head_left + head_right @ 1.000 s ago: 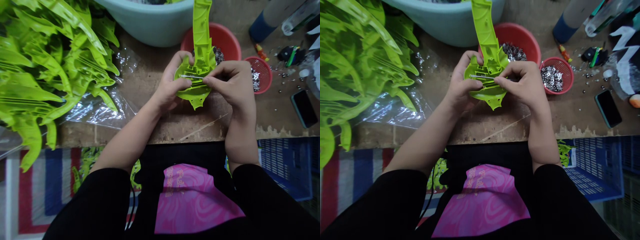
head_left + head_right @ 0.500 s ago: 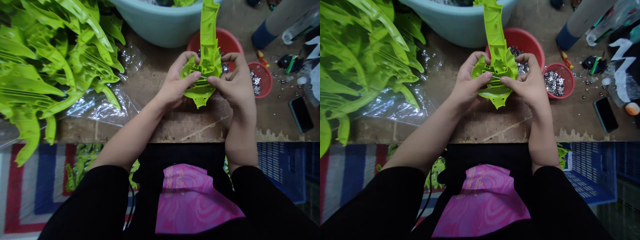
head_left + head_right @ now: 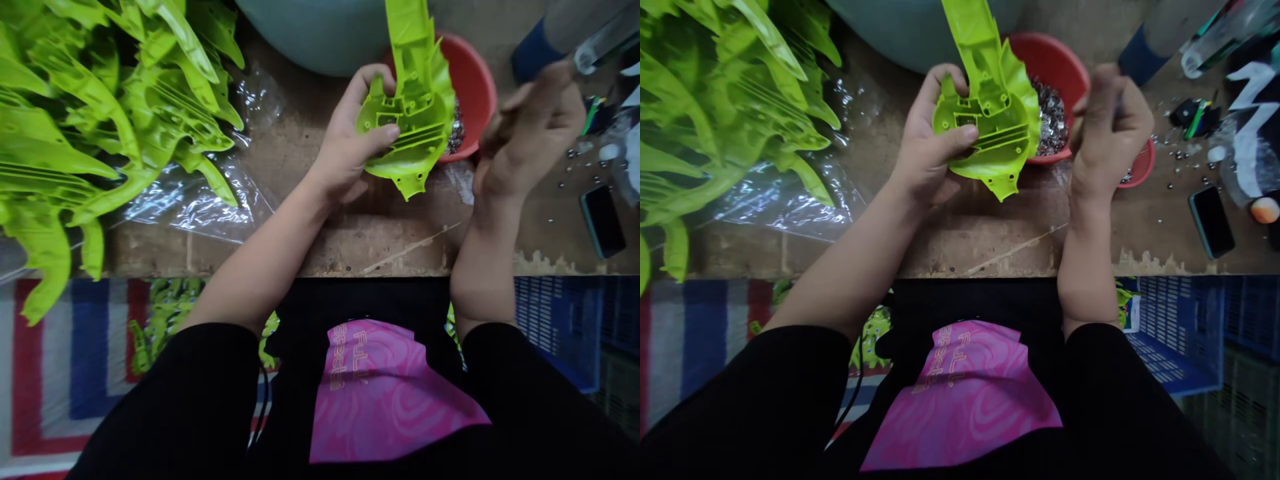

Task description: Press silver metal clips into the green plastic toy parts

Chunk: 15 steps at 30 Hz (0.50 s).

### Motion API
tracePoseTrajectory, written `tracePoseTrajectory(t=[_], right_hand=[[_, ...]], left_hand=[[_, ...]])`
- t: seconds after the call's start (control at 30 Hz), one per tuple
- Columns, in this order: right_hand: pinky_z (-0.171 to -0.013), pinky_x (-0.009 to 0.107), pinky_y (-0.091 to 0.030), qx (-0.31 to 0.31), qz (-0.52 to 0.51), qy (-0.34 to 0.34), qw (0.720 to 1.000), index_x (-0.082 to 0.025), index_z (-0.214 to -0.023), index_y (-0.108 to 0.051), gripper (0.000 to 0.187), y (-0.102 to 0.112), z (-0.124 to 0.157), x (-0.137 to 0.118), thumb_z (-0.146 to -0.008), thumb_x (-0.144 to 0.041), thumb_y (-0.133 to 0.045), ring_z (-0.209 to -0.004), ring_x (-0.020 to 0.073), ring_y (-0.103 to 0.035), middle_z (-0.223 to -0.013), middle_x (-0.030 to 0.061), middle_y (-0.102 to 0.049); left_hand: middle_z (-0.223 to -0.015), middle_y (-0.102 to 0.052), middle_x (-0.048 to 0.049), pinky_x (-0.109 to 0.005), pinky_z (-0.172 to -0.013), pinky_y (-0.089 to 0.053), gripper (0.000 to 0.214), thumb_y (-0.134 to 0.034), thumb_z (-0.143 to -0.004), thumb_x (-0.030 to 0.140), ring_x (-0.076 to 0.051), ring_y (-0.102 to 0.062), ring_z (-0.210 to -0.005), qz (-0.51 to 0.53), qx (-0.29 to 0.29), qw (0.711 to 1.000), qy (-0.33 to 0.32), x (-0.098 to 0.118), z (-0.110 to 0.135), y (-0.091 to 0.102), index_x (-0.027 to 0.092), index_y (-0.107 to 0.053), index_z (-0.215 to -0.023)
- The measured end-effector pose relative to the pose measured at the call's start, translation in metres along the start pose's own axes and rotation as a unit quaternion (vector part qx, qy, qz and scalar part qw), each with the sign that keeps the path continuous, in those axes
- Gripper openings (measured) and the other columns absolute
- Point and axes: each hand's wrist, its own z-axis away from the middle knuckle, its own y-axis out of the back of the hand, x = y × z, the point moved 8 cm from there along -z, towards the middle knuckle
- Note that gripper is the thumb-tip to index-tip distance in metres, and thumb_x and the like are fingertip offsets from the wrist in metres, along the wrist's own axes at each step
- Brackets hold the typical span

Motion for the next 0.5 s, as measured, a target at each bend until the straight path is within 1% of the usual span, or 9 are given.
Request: tracePoseTrajectory(t=[0.07, 0.17, 0.23, 0.3, 0.37, 0.43, 0.5], right_hand=[[-0.068, 0.036, -0.067, 0.002, 0.018, 0.008, 1.0, -0.034, -0.132, -0.06, 0.06, 0.0, 0.004, -0.004, -0.091, -0.074, -0.073, -0.111, 0.0289, -0.076, -0.124, 0.0042, -0.07], [-0.068, 0.038, -0.068, 0.01, 0.047, 0.015, 0.999, -0.033, -0.123, -0.067, 0.053, -0.004, 0.021, -0.003, -0.091, -0.075, -0.072, -0.114, 0.0317, -0.076, -0.113, 0.0043, -0.071], [-0.07, 0.039, -0.068, 0.046, 0.064, 0.029, 0.996, -0.031, -0.112, -0.07, 0.05, -0.007, 0.032, 0.0, -0.094, -0.077, -0.065, -0.119, 0.033, -0.074, -0.11, 0.0051, -0.071], [-0.074, 0.04, -0.068, 0.091, 0.074, 0.054, 0.992, -0.029, -0.102, -0.071, 0.054, -0.01, 0.04, 0.004, -0.097, -0.08, -0.055, -0.125, 0.0337, -0.072, -0.108, 0.0061, -0.07], [-0.078, 0.042, -0.068, 0.12, 0.08, 0.078, 0.986, -0.028, -0.097, -0.072, 0.06, -0.013, 0.043, 0.007, -0.099, -0.082, -0.048, -0.128, 0.0337, -0.071, -0.106, 0.0068, -0.07], [-0.084, 0.044, -0.068, 0.13, 0.095, 0.099, 0.982, -0.027, -0.097, -0.073, 0.064, -0.015, 0.044, 0.006, -0.099, -0.084, -0.044, -0.126, 0.0329, -0.071, -0.102, 0.0073, -0.07], [-0.09, 0.046, -0.067, 0.152, 0.117, 0.135, 0.972, -0.026, -0.094, -0.073, 0.067, -0.014, 0.045, -0.001, -0.1, -0.084, -0.04, -0.115, 0.0303, -0.075, -0.094, 0.007, -0.068]], left_hand=[[-0.098, -0.068, 0.0046, -0.029, -0.086, -0.062, 0.039, -0.077, -0.078, 0.01, -0.012, -0.069, -0.091, 0.028, 0.017, 0.999, 0.005, -0.008, -0.001, 0.004, 0.025, -0.049, -0.101], [-0.093, -0.064, 0.0061, -0.026, -0.082, -0.057, 0.04, -0.085, -0.078, 0.018, -0.01, -0.064, -0.09, -0.021, 0.055, 0.998, 0.026, -0.023, -0.001, 0.01, 0.025, -0.051, -0.098], [-0.089, -0.061, 0.0065, -0.024, -0.081, -0.054, 0.037, -0.082, -0.082, 0.019, -0.01, -0.064, -0.089, -0.067, 0.076, 0.994, 0.047, -0.032, 0.001, 0.011, 0.026, -0.051, -0.101], [-0.085, -0.058, 0.0073, -0.022, -0.079, -0.052, 0.033, -0.074, -0.085, 0.014, -0.008, -0.067, -0.085, -0.094, 0.094, 0.989, 0.064, -0.038, 0.004, 0.011, 0.024, -0.048, -0.102], [-0.08, -0.054, 0.0087, -0.018, -0.074, -0.049, 0.034, -0.07, -0.083, 0.007, -0.006, -0.066, -0.076, -0.099, 0.105, 0.987, 0.066, -0.039, 0.006, 0.009, 0.023, -0.044, -0.099], [-0.077, -0.053, 0.0093, -0.016, -0.072, -0.048, 0.038, -0.071, -0.08, 0.004, -0.005, -0.064, -0.072, -0.099, 0.104, 0.988, 0.064, -0.037, 0.006, 0.007, 0.023, -0.043, -0.096], [-0.078, -0.054, 0.0087, -0.017, -0.074, -0.05, 0.037, -0.071, -0.08, 0.004, -0.006, -0.066, -0.074, -0.101, 0.099, 0.987, 0.076, -0.035, 0.005, 0.006, 0.023, -0.043, -0.096]])
